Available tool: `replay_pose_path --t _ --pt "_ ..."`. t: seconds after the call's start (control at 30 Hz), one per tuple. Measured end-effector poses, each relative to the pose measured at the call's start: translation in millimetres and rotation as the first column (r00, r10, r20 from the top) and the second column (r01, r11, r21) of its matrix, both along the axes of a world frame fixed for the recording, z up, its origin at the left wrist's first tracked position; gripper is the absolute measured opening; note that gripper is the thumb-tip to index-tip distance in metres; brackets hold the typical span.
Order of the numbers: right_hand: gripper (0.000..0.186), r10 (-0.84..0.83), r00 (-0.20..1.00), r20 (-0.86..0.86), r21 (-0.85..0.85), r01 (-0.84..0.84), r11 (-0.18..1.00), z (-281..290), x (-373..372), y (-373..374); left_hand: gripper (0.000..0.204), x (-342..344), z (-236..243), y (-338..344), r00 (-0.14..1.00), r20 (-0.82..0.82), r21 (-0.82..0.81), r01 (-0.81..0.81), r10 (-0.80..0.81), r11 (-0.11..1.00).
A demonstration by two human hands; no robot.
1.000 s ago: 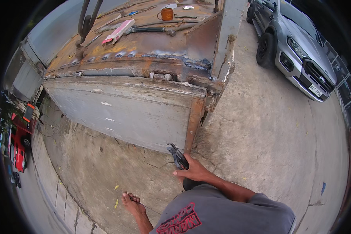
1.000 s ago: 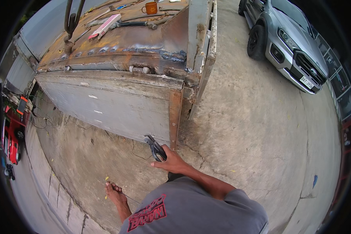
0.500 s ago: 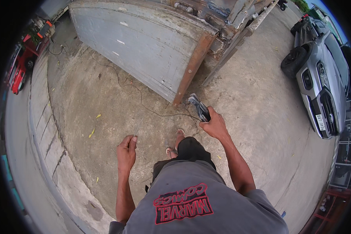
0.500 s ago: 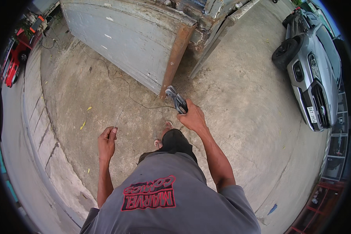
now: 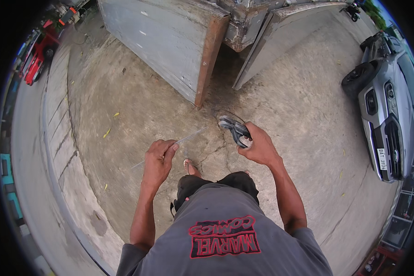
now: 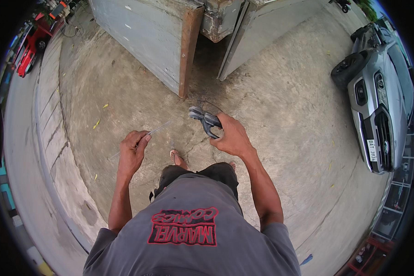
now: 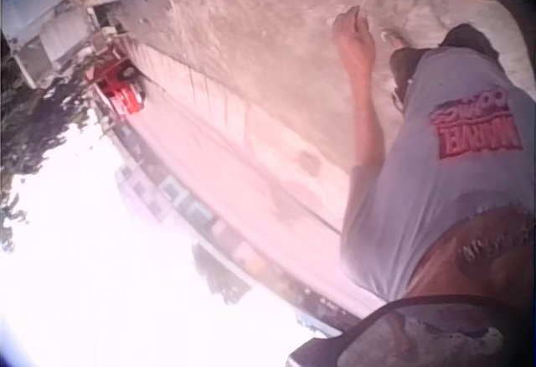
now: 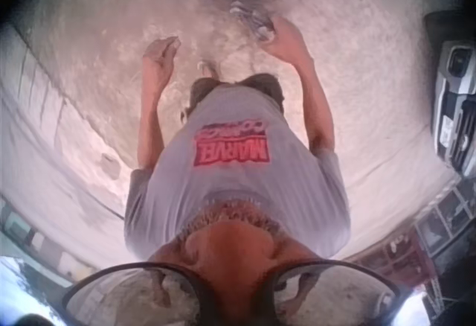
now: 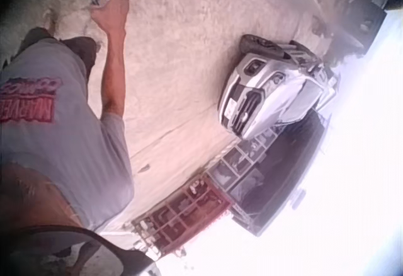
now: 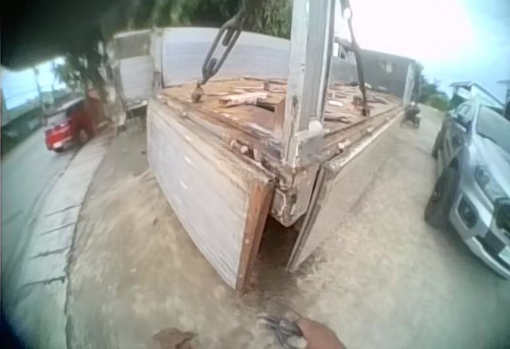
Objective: The person uses a handheld welding torch to weld along the edge of a large metal sheet. They repeatedly strike an arc, move the torch along the seam, and pause to reposition the tool while sparks fly from the contact point.
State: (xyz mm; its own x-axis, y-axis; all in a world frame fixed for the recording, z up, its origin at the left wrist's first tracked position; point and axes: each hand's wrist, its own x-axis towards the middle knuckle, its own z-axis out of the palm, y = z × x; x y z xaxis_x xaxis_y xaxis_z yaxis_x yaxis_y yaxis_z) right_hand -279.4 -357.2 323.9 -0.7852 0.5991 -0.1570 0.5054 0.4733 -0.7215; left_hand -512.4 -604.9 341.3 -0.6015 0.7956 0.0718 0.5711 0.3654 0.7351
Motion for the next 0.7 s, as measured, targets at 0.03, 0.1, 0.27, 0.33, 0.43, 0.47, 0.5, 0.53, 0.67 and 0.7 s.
replay_pose_path --t 0.03,0.1,0.27,0.33,0.43,0.47,0.5,0.53,0.67,0.7 --pt "0.052 0.048 0.998 -0.031 0.047 -0.046 0.998 1 17 7 0.017 17 5 12 1.000 -0.019 0.021 -0.002 0.002 1.000" --pt "0.051 0.124 0.990 -0.071 0.093 -0.117 0.989 7 48 23 0.016 50 19 37 0.998 -0.056 0.064 -0.009 0.012 0.998" --pt "0.054 0.215 0.966 -0.141 0.083 -0.205 0.975 32 115 61 0.016 128 49 80 0.985 -0.173 0.146 0.014 0.012 0.989" --pt "0.054 0.223 0.959 -0.176 0.088 -0.210 0.974 39 138 77 0.017 151 59 94 0.978 -0.207 0.167 0.021 0.014 0.986" --pt "0.052 0.221 0.941 -0.257 0.085 -0.206 0.975 46 168 97 0.018 178 70 114 0.966 -0.255 0.191 0.013 0.037 0.982" --pt "0.052 0.217 0.932 -0.290 0.083 -0.201 0.976 48 176 103 0.018 186 73 120 0.966 -0.255 0.175 0.010 0.036 0.984" --pt "0.051 0.218 0.931 -0.293 0.074 -0.205 0.976 48 183 111 0.018 194 75 128 0.966 -0.258 0.166 0.012 0.031 0.986" --pt "0.051 0.219 0.930 -0.296 0.066 -0.209 0.976 46 189 118 0.018 201 77 135 0.965 -0.261 0.156 0.015 0.026 0.988" --pt "0.052 0.219 0.928 -0.300 0.036 -0.218 0.975 43 204 143 0.017 218 82 162 0.932 -0.362 0.160 0.049 0.012 0.986" --pt "0.053 0.222 0.929 -0.295 0.035 -0.222 0.975 42 206 150 0.017 221 79 169 0.933 -0.358 0.176 0.047 0.020 0.983"
